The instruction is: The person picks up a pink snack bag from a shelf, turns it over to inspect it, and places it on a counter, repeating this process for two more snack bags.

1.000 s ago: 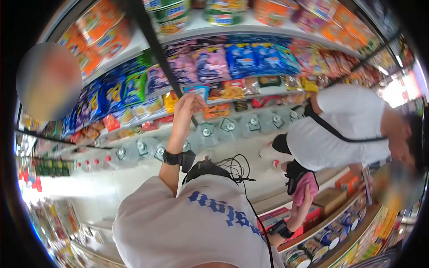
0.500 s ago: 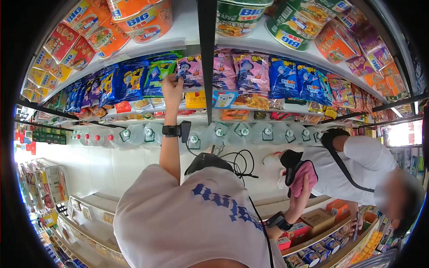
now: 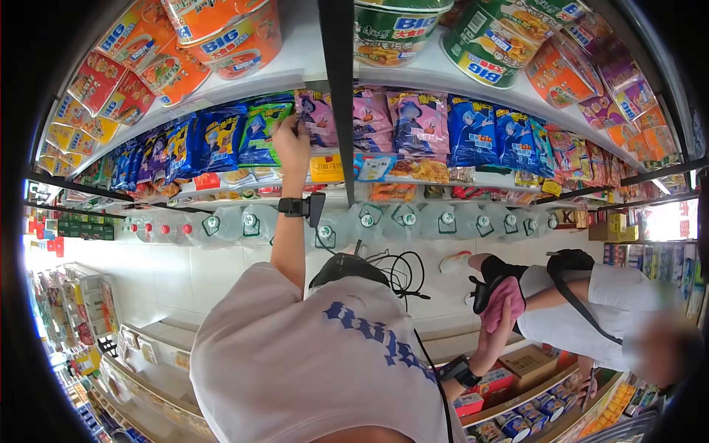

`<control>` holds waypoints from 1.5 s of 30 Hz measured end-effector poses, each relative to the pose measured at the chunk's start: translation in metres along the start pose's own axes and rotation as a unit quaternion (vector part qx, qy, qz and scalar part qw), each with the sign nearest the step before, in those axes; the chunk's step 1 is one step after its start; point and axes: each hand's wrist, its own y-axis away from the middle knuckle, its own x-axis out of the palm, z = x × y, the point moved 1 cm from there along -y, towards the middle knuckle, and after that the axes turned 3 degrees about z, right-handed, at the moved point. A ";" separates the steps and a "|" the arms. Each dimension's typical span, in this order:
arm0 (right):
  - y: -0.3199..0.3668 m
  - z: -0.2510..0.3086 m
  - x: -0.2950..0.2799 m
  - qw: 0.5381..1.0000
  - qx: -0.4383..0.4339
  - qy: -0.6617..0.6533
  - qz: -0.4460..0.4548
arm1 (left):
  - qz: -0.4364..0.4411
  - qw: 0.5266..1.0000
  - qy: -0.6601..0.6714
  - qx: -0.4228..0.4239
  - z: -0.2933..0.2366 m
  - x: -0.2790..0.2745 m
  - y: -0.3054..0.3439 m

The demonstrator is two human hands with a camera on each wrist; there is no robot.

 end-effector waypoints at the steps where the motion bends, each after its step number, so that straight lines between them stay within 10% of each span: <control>1: 0.000 0.000 -0.004 1.000 -0.002 0.003 0.004 | -0.032 0.999 -0.004 0.029 -0.005 -0.005 -0.001; 4: 0.004 0.002 -0.013 1.000 -0.005 0.006 0.010 | -0.097 0.991 0.006 0.092 -0.033 -0.035 -0.004; 7: 0.008 0.008 -0.014 1.000 -0.003 0.000 0.013 | -0.026 0.979 0.148 -0.141 -0.066 -0.072 0.006; 19: -0.006 -0.007 0.021 0.976 0.078 -0.009 0.203 | -0.074 0.954 0.277 -0.091 -0.170 -0.185 0.087; 27: 0.016 0.022 0.089 0.925 0.100 -0.194 0.312 | 0.286 0.890 0.352 -0.042 -0.269 -0.173 0.150; 36: 0.021 0.048 0.017 0.987 -0.121 0.032 0.104 | 0.583 0.661 0.472 0.020 -0.300 -0.119 0.192; 42: 0.051 0.052 -0.007 0.968 -0.180 0.166 0.046 | 0.647 0.658 0.373 0.095 -0.333 -0.085 0.219; 45: 0.046 0.044 -0.020 0.874 -0.364 0.323 -0.021 | 0.626 0.647 0.417 0.127 -0.343 -0.062 0.234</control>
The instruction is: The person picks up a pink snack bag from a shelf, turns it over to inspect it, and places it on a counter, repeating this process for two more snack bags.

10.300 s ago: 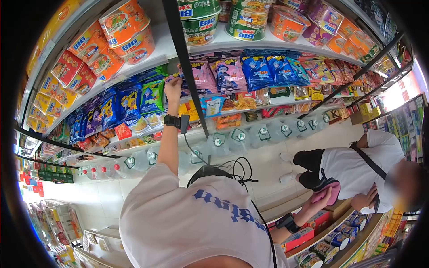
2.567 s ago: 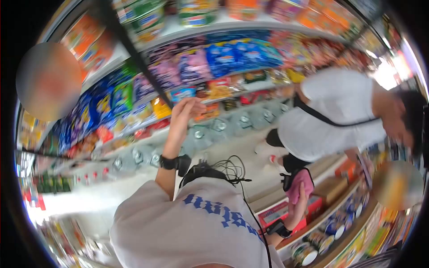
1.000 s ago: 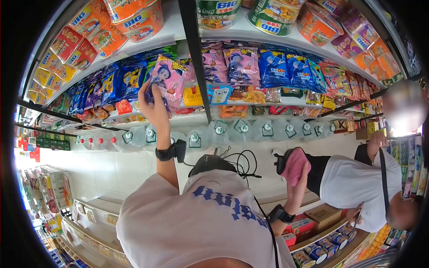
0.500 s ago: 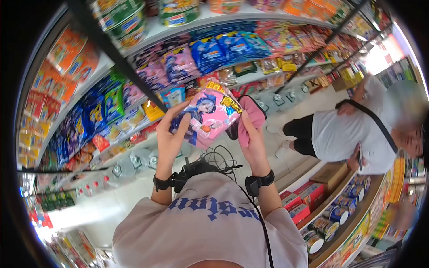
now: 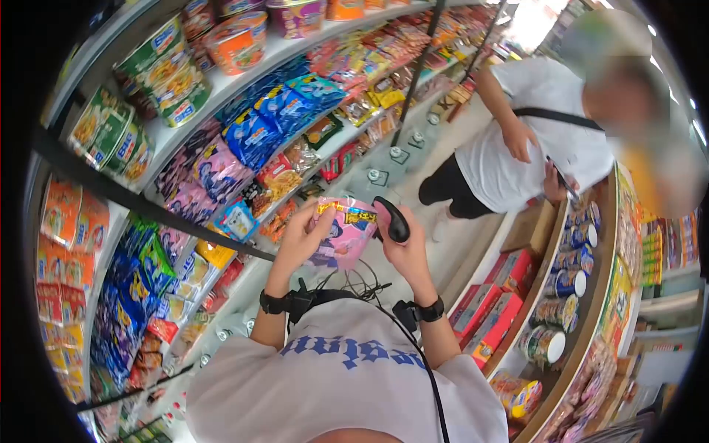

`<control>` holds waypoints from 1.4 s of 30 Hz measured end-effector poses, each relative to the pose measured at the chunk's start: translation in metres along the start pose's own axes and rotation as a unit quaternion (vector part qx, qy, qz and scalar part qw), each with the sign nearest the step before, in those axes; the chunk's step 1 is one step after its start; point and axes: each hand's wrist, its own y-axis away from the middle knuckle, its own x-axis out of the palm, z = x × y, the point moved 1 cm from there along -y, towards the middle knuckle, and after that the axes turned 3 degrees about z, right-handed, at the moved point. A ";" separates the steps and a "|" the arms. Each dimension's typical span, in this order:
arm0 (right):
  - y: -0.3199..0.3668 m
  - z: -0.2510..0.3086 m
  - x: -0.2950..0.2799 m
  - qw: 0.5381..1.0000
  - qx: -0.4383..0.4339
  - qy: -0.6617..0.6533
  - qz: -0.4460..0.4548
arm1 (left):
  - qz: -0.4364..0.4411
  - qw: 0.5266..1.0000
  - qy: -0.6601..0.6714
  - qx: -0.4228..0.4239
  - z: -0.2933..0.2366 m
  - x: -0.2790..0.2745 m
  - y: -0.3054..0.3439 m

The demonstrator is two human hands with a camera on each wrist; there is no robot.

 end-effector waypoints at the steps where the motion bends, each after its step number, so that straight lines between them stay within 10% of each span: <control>1: 0.002 0.000 -0.009 1.000 -0.007 0.029 0.007 | -0.004 0.999 0.018 0.051 0.005 0.008 -0.005; 5: 0.007 0.027 -0.040 0.987 -0.089 0.119 -0.066 | 0.038 0.996 0.075 -0.028 -0.011 0.027 -0.011; 11: 0.023 0.048 -0.054 0.928 0.211 -0.272 -0.146 | 0.110 0.970 0.218 0.007 -0.042 0.058 -0.032; 20: 0.047 0.028 -0.052 0.938 0.210 -0.240 -0.133 | 0.130 0.961 0.244 -0.024 -0.036 0.093 -0.053; 26: 0.050 0.019 -0.061 0.994 -0.018 0.047 -0.097 | 0.128 0.952 0.264 -0.085 -0.036 0.105 -0.066; 30: 0.049 0.035 -0.046 0.967 0.082 -0.195 -0.144 | 0.078 0.951 0.296 -0.052 -0.038 0.115 -0.069; 38: 0.034 -0.015 -0.057 0.961 0.015 -0.055 -0.269 | 0.094 0.974 0.174 0.108 -0.032 0.122 -0.060; 42: 0.016 0.039 -0.021 0.983 -0.072 0.125 -0.111 | 0.175 0.946 0.272 0.036 -0.039 0.119 -0.051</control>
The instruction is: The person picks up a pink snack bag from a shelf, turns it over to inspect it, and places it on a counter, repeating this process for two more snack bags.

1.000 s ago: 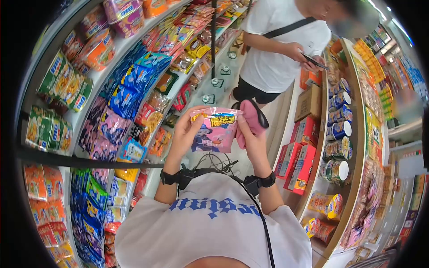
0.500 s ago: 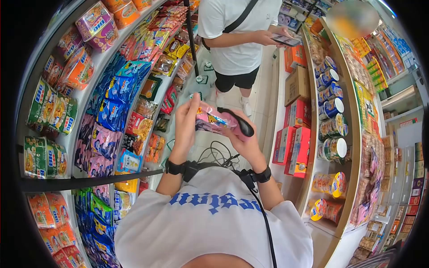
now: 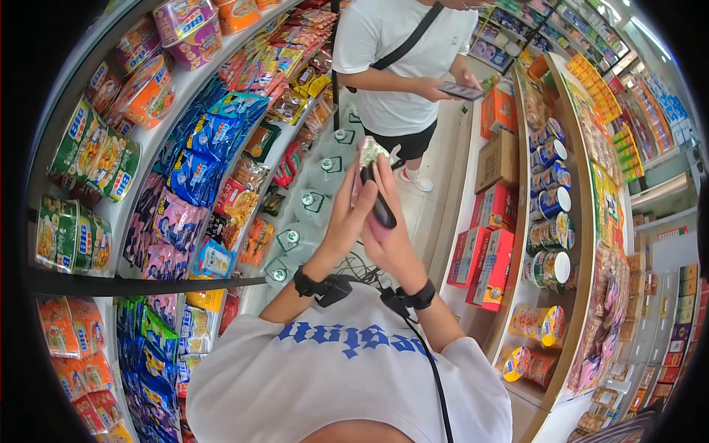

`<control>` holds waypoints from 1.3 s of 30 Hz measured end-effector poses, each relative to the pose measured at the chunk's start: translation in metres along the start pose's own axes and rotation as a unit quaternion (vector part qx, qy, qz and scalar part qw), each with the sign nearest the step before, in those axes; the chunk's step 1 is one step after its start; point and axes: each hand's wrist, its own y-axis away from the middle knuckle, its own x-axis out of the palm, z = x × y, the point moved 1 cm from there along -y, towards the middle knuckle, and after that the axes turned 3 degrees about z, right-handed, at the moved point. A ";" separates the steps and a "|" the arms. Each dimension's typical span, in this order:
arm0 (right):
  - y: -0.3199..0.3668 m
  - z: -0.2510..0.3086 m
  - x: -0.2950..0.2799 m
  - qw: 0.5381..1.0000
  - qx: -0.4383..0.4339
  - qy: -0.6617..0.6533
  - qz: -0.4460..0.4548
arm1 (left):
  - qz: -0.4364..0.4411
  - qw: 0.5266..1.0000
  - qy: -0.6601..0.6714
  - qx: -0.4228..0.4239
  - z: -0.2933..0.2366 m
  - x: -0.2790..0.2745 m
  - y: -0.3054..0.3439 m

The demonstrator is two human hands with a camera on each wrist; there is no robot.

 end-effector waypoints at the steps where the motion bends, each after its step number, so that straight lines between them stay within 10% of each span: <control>1: 0.001 -0.003 0.007 1.000 -0.005 -0.027 0.016 | -0.013 1.000 0.016 0.017 -0.010 0.000 -0.002; 5: -0.010 -0.008 0.008 0.987 0.006 0.146 -0.064 | -0.006 0.999 -0.003 -0.041 -0.017 -0.010 0.003; 9: -0.024 -0.037 0.012 0.993 0.074 -0.038 -0.089 | -0.023 0.995 -0.019 -0.095 -0.010 -0.029 0.005; 14: -0.003 -0.058 -0.013 0.891 0.330 -0.308 0.037 | -0.073 0.982 0.137 -0.105 -0.017 -0.042 -0.002; 19: 0.006 -0.027 -0.015 0.897 0.297 -0.302 0.123 | -0.037 0.973 0.132 -0.184 -0.021 -0.052 -0.007; 25: 0.018 -0.057 -0.044 0.947 0.310 -0.073 -0.040 | -0.047 0.990 -0.086 -0.101 0.005 -0.047 -0.005; 28: 0.016 -0.041 -0.031 0.980 0.093 0.086 -0.156 | 0.051 0.996 0.005 -0.075 0.015 -0.006 -0.002; 36: 0.035 -0.003 -0.058 0.993 0.027 0.076 0.090 | -0.080 0.961 0.220 -0.144 0.022 -0.003 -0.024; 39: 0.038 -0.005 -0.093 0.977 0.063 0.145 -0.140 | -0.026 0.976 0.134 -0.168 0.028 0.005 -0.021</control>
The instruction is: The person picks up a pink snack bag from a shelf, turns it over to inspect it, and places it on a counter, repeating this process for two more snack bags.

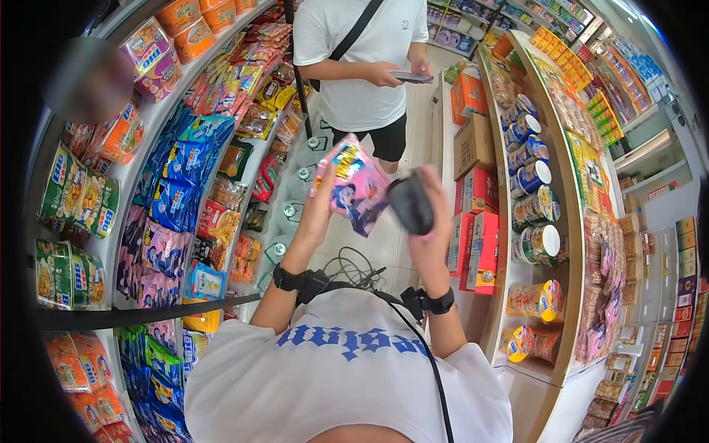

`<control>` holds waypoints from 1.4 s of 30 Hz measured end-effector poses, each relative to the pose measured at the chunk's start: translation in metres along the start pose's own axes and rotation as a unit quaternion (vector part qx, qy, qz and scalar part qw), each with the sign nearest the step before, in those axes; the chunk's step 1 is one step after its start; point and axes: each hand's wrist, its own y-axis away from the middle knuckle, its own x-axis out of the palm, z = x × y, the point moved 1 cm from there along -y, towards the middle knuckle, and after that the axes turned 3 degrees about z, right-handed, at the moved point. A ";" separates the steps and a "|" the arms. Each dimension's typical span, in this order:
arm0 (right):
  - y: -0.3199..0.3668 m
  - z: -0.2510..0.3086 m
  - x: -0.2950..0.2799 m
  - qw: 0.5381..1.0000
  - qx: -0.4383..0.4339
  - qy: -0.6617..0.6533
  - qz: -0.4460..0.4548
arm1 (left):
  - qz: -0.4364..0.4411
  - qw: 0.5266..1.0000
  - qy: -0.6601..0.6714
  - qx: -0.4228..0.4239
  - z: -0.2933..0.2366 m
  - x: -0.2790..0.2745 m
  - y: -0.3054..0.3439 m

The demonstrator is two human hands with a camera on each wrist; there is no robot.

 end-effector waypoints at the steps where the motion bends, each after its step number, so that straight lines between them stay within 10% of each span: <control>1: -0.003 -0.005 -0.008 0.996 0.024 -0.015 -0.086 | 0.026 1.000 -0.002 -0.009 0.005 0.005 0.000; 10: 0.026 -0.044 -0.048 0.876 0.253 -0.332 0.242 | 0.051 0.987 -0.139 -0.064 0.038 0.040 0.000; 15: 0.049 -0.065 -0.094 0.881 0.296 -0.298 0.217 | 0.098 0.987 -0.116 -0.052 0.056 0.081 -0.003; 18: 0.067 -0.101 -0.123 0.967 0.137 -0.215 0.018 | 0.147 0.976 -0.162 -0.003 0.058 0.106 -0.004; 20: 0.074 -0.089 -0.178 0.907 0.339 -0.245 -0.045 | 0.166 0.965 -0.201 -0.016 0.061 0.115 -0.007; 27: 0.139 -0.133 -0.363 0.786 0.168 -0.146 -0.576 | 0.125 0.975 -0.179 -0.033 0.080 0.116 -0.032; 33: 0.166 -0.142 -0.488 0.716 0.197 -0.174 -0.646 | 0.063 0.980 -0.182 -0.050 0.082 0.100 -0.029; 34: 0.170 -0.154 -0.515 0.782 0.170 -0.184 -0.571 | 0.056 0.980 -0.184 -0.053 0.082 0.092 -0.030; 37: 0.176 -0.213 -0.585 0.781 0.167 -0.217 -0.562 | 0.024 0.981 -0.190 -0.039 0.073 0.075 -0.022; 40: 0.173 -0.252 -0.591 0.773 0.166 -0.254 -0.558 | -0.032 0.981 -0.189 -0.020 0.057 0.061 -0.007; 42: 0.117 -0.207 -0.489 0.740 0.235 -0.302 -0.553 | -0.081 0.981 -0.176 0.007 0.044 0.044 0.006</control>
